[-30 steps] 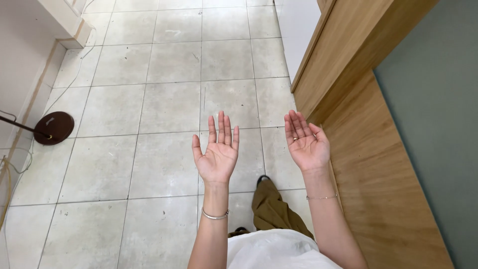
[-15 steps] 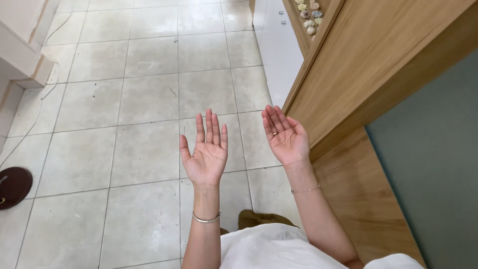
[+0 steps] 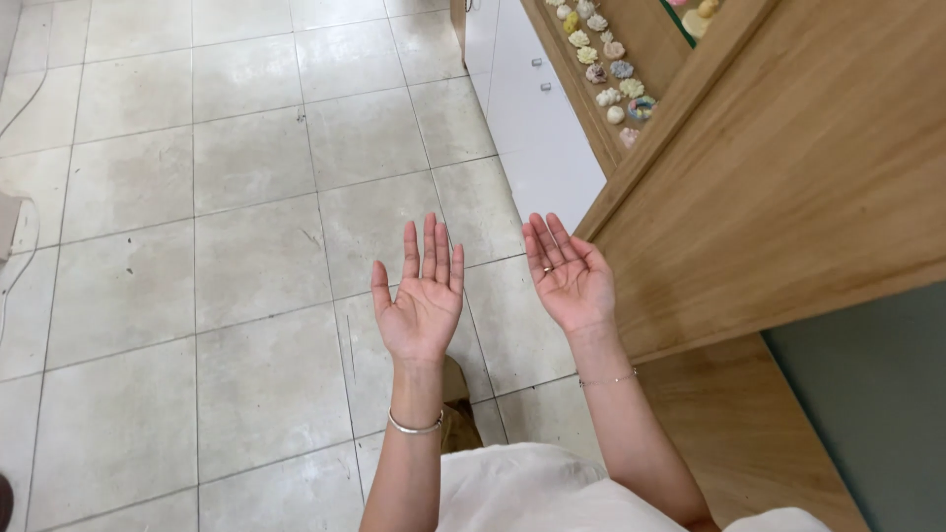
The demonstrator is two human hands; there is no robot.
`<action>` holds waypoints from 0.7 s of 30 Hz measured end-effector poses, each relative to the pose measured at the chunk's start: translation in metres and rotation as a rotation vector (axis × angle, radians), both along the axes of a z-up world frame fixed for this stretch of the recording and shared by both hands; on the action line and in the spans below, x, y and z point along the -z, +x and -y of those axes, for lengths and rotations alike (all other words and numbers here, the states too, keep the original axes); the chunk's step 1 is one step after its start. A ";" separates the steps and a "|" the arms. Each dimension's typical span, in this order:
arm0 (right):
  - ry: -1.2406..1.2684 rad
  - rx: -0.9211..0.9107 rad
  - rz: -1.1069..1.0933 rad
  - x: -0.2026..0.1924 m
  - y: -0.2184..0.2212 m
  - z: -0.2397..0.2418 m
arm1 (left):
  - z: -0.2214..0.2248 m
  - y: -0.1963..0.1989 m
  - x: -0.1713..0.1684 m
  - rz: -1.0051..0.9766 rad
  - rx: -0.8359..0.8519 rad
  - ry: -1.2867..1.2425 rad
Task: Organizing and inspecting decorative flower-shaped candles on a workbench and display shelf.
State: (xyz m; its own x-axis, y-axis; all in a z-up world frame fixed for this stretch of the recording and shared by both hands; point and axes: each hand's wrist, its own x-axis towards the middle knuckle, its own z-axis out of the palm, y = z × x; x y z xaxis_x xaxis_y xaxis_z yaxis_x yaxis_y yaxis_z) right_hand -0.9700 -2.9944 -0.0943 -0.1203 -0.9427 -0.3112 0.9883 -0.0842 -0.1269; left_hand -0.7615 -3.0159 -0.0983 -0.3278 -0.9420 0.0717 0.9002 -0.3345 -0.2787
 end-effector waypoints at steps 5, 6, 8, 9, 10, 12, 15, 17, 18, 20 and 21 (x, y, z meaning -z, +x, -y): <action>-0.020 0.086 0.010 -0.012 0.005 0.122 | 0.141 0.006 -0.023 -0.015 0.079 -0.045; 0.002 0.104 0.004 -0.014 0.007 0.142 | 0.164 0.008 -0.028 -0.008 0.095 -0.041; -0.012 0.131 0.035 -0.010 0.006 0.182 | 0.208 0.009 -0.030 -0.002 0.120 -0.035; -0.025 0.147 0.061 -0.008 0.007 0.201 | 0.228 0.011 -0.032 0.000 0.134 -0.029; -0.023 0.149 0.065 -0.007 0.008 0.216 | 0.245 0.010 -0.031 0.003 0.136 -0.027; 0.000 0.161 0.079 -0.006 0.010 0.249 | 0.279 0.009 -0.030 -0.023 0.145 -0.020; 0.017 0.142 0.085 0.008 0.005 0.299 | 0.324 0.001 -0.035 -0.027 0.172 0.004; 0.025 0.135 0.093 0.006 0.005 0.334 | 0.357 -0.004 -0.030 -0.040 0.159 -0.012; 0.035 0.138 0.101 0.005 0.004 0.351 | 0.373 -0.009 -0.027 -0.052 0.155 -0.026; 0.033 0.125 0.098 0.009 -0.004 0.391 | 0.407 -0.015 -0.028 -0.049 0.148 -0.017; 0.034 0.117 0.096 0.012 -0.009 0.410 | 0.423 -0.019 -0.027 -0.046 0.146 -0.005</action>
State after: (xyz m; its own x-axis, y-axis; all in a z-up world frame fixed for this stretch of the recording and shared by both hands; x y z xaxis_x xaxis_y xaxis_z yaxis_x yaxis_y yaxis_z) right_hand -0.9785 -3.4043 -0.1060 -0.1968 -0.9128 -0.3579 0.9798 -0.1967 -0.0372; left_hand -0.7805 -3.4387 -0.0715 -0.4576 -0.8841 0.0945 0.8282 -0.4625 -0.3166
